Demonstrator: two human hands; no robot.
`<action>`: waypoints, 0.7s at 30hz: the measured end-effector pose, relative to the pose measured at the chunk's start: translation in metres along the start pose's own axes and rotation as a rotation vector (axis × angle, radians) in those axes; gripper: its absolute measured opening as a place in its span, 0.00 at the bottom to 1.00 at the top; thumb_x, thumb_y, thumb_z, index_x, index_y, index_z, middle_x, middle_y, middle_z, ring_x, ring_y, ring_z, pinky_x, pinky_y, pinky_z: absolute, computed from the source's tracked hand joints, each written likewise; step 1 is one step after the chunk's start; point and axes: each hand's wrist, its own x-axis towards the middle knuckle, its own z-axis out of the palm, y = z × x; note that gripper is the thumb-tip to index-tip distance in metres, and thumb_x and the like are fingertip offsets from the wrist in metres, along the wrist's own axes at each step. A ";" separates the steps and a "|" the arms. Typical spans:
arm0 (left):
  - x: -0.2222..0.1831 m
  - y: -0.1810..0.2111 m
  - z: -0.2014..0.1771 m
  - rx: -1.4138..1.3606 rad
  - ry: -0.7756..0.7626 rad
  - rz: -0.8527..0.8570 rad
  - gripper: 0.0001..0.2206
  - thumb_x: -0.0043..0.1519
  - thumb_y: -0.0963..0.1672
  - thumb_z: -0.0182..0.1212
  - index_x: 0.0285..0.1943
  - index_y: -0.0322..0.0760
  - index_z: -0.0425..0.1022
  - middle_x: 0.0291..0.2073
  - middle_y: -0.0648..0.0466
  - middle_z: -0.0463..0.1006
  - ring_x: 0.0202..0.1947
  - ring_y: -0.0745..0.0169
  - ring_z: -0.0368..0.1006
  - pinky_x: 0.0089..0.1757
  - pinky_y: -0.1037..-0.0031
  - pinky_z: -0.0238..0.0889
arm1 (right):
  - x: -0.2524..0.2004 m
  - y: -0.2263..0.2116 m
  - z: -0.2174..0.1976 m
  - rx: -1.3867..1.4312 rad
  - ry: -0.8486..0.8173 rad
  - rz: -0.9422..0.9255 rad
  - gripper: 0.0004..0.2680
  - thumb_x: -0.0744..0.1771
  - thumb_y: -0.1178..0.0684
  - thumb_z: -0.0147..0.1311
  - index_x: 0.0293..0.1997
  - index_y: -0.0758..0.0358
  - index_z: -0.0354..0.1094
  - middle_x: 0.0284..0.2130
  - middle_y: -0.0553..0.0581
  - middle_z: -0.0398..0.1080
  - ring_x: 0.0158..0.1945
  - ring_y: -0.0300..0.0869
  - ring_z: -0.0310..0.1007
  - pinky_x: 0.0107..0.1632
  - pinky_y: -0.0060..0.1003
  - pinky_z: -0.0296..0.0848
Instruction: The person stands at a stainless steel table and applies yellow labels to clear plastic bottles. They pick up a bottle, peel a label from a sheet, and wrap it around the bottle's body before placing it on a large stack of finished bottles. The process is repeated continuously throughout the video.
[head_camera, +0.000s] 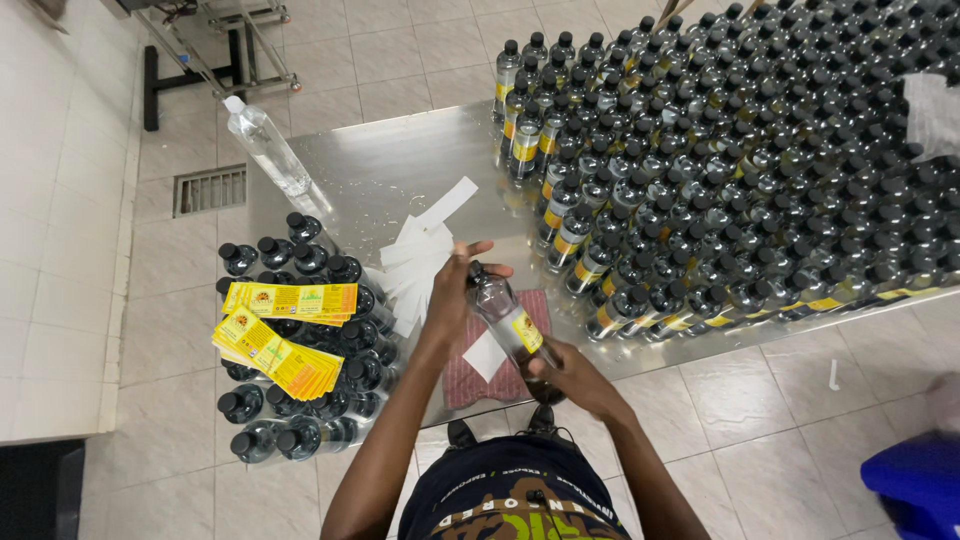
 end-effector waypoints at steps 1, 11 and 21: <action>0.000 0.000 -0.006 -0.052 -0.072 -0.041 0.26 0.75 0.56 0.41 0.72 0.41 0.73 0.46 0.32 0.86 0.48 0.46 0.86 0.47 0.60 0.82 | 0.001 0.018 0.003 0.251 -0.058 0.011 0.26 0.66 0.29 0.61 0.62 0.62 0.76 0.43 0.64 0.82 0.46 0.49 0.80 0.49 0.48 0.80; 0.042 -0.120 -0.003 -0.661 0.485 -0.091 0.26 0.69 0.58 0.65 0.45 0.29 0.76 0.34 0.29 0.84 0.31 0.28 0.84 0.35 0.45 0.82 | 0.023 0.044 0.035 0.785 -0.214 0.018 0.36 0.69 0.19 0.36 0.48 0.75 0.73 0.27 0.73 0.77 0.29 0.59 0.83 0.30 0.50 0.82; 0.012 -0.060 0.041 -0.074 0.652 -0.180 0.31 0.71 0.61 0.47 0.51 0.35 0.88 0.46 0.38 0.88 0.53 0.39 0.84 0.60 0.61 0.71 | -0.005 -0.044 0.024 -0.202 0.124 -0.303 0.24 0.75 0.39 0.39 0.75 0.69 0.58 0.47 0.75 0.76 0.53 0.58 0.79 0.56 0.56 0.77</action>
